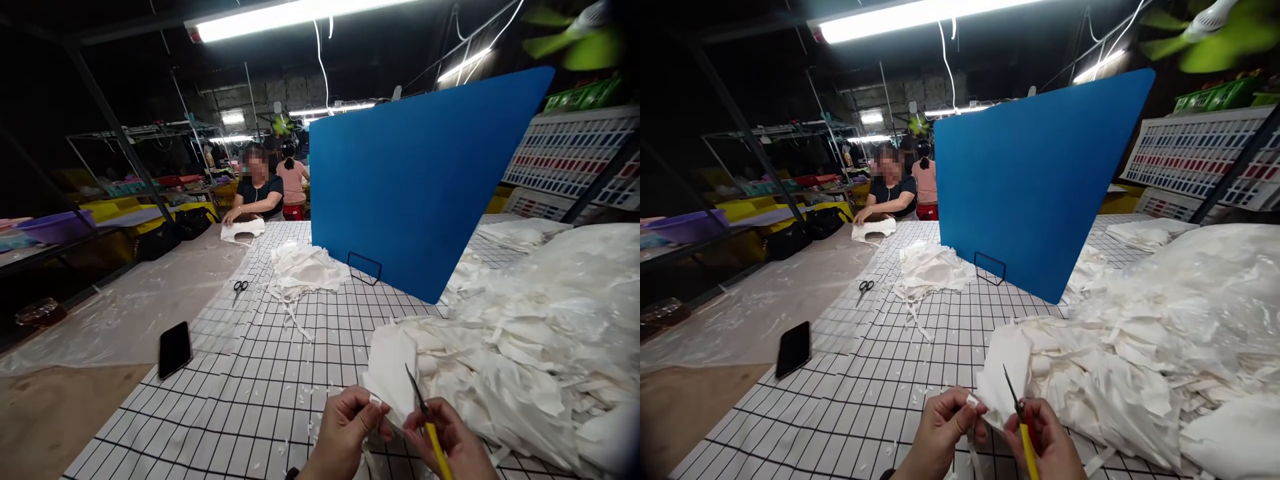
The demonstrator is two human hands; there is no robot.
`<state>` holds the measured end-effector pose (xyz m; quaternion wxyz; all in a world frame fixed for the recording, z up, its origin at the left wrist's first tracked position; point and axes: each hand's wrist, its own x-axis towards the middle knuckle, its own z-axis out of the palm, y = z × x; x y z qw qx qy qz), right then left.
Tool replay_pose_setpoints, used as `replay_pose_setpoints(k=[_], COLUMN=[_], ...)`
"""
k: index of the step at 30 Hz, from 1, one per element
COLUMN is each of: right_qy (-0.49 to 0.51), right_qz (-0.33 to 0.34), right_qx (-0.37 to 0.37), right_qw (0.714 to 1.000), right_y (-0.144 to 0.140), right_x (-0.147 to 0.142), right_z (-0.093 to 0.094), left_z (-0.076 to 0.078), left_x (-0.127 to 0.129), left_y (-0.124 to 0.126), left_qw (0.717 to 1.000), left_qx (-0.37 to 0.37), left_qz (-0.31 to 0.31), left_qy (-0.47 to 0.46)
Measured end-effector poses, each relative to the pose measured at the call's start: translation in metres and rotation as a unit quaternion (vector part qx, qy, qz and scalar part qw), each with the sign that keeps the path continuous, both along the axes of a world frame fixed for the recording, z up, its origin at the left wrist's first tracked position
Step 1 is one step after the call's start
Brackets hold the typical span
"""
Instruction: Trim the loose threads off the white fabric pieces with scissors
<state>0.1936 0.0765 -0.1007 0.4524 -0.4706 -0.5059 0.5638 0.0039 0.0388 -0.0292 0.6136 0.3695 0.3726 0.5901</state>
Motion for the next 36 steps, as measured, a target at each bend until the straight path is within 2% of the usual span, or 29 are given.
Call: replay_pose_setpoints(k=[3, 5, 10, 13, 16, 22, 29, 36], right_qy=[-0.076, -0.140, -0.323, -0.405, -0.449, -0.483, -0.476, -0.477], right_qz=[-0.061, -0.072, 0.019, 0.072, 0.085, 0.079, 0.085, 0.089], right_qx=[0.043, 0.064, 0.073, 0.070, 0.077, 0.144, 0.159, 0.160], right_qw=[0.994, 0.985, 0.943, 0.909, 0.886, 0.860, 0.861, 0.859], right_y=[-0.004, -0.012, -0.035, -0.043, -0.046, -0.045, -0.046, -0.047], right_x=[0.009, 0.016, 0.021, 0.018, 0.014, 0.006, 0.000, -0.001], right_z=[0.018, 0.037, 0.090, 0.107, 0.112, 0.118, 0.119, 0.122], left_z=[0.002, 0.003, 0.006, 0.006, 0.006, 0.006, 0.005, 0.001], left_x=[-0.003, -0.004, -0.006, -0.006, -0.007, -0.008, -0.009, -0.011], left_y=[-0.002, -0.004, -0.008, -0.011, -0.015, -0.017, -0.019, -0.020], left_qw=[1.000, 0.999, 0.993, 0.986, 0.977, 0.960, 0.950, 0.951], left_qx=[0.001, -0.003, 0.015, 0.033, 0.061, 0.105, 0.130, 0.116], left_qz=[-0.009, -0.014, -0.019, -0.029, -0.041, -0.066, -0.067, -0.081], left_qy=[0.028, 0.044, 0.118, 0.158, 0.198, 0.250, 0.275, 0.274])
